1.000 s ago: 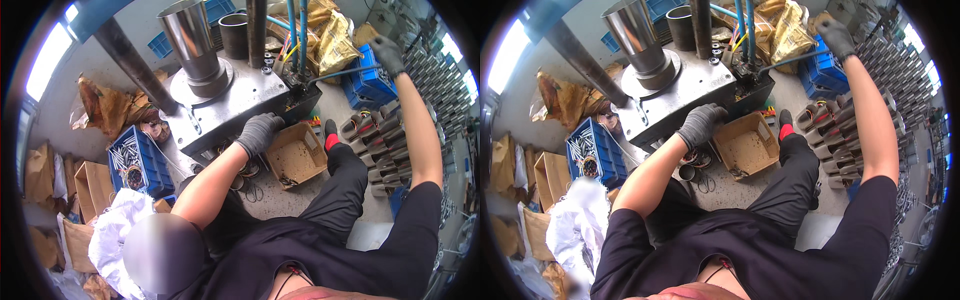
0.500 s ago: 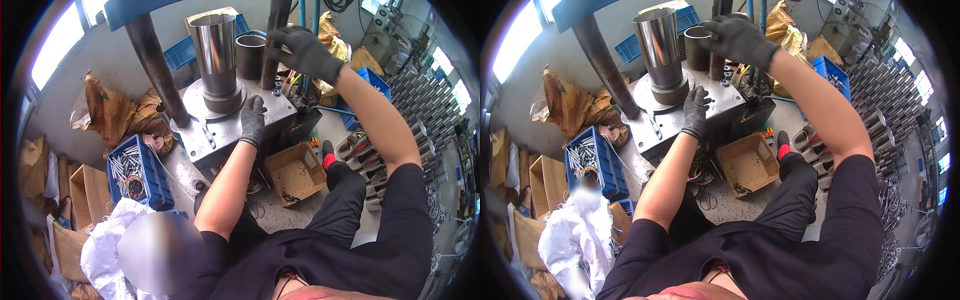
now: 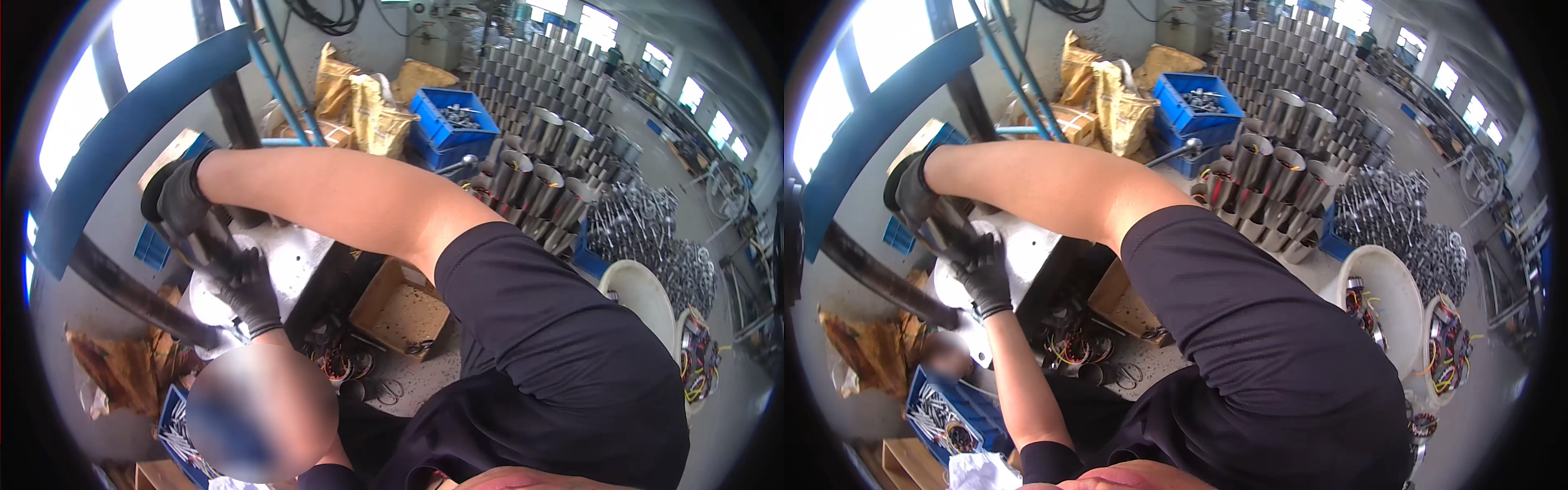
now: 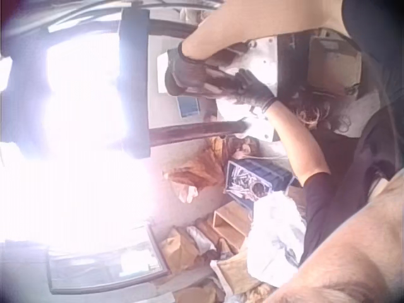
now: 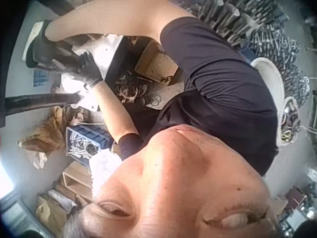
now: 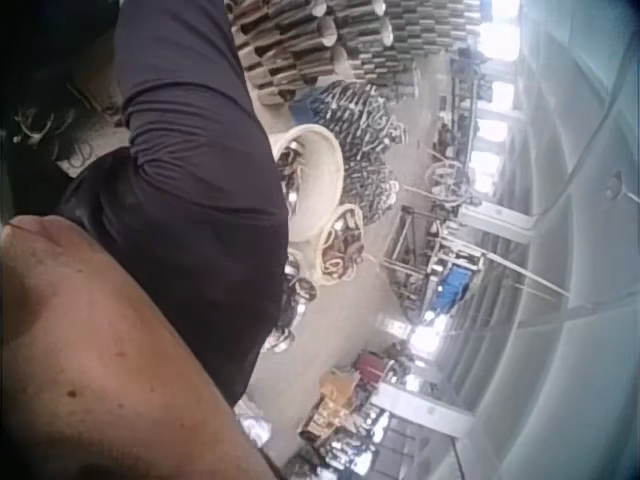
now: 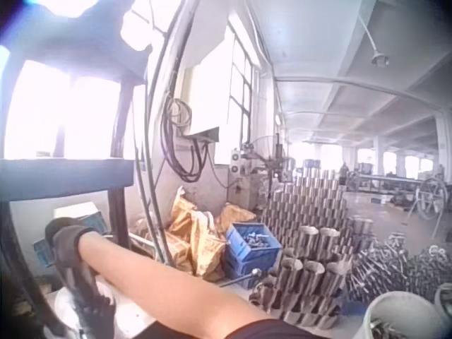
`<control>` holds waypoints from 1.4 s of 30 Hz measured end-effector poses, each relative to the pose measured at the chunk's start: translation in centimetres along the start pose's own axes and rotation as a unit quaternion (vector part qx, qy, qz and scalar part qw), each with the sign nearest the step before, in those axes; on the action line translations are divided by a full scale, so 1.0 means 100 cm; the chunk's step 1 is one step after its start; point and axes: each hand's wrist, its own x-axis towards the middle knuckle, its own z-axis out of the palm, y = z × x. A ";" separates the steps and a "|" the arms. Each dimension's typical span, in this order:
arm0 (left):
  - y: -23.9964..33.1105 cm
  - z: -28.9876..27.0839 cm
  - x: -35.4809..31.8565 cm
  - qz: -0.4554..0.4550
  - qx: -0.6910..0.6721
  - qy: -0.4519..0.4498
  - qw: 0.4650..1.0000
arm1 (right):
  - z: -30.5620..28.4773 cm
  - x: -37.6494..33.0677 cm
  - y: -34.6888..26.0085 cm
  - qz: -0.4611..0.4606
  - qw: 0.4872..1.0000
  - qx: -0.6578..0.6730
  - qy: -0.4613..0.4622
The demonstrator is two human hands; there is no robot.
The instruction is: Manually assemble and test stator components for electric motors in a factory setting.
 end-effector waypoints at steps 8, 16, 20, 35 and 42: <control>-0.013 0.042 -0.034 -0.090 0.084 0.042 0.992 | 0.168 -0.155 -0.032 0.057 0.980 0.167 -0.096; -0.047 0.055 -0.075 0.122 0.419 0.067 0.897 | 0.294 -0.274 -0.105 0.175 0.689 0.626 0.321; -0.049 0.034 -0.046 0.255 0.679 -0.022 0.688 | 0.280 -0.287 -0.098 0.215 0.726 0.562 0.333; -0.081 0.076 0.060 0.130 0.984 -0.118 0.026 | 0.268 -0.284 -0.054 0.260 -0.037 0.922 0.285; -0.102 0.115 0.051 0.059 0.996 -0.057 0.034 | 0.276 -0.278 -0.066 0.411 0.091 0.844 0.333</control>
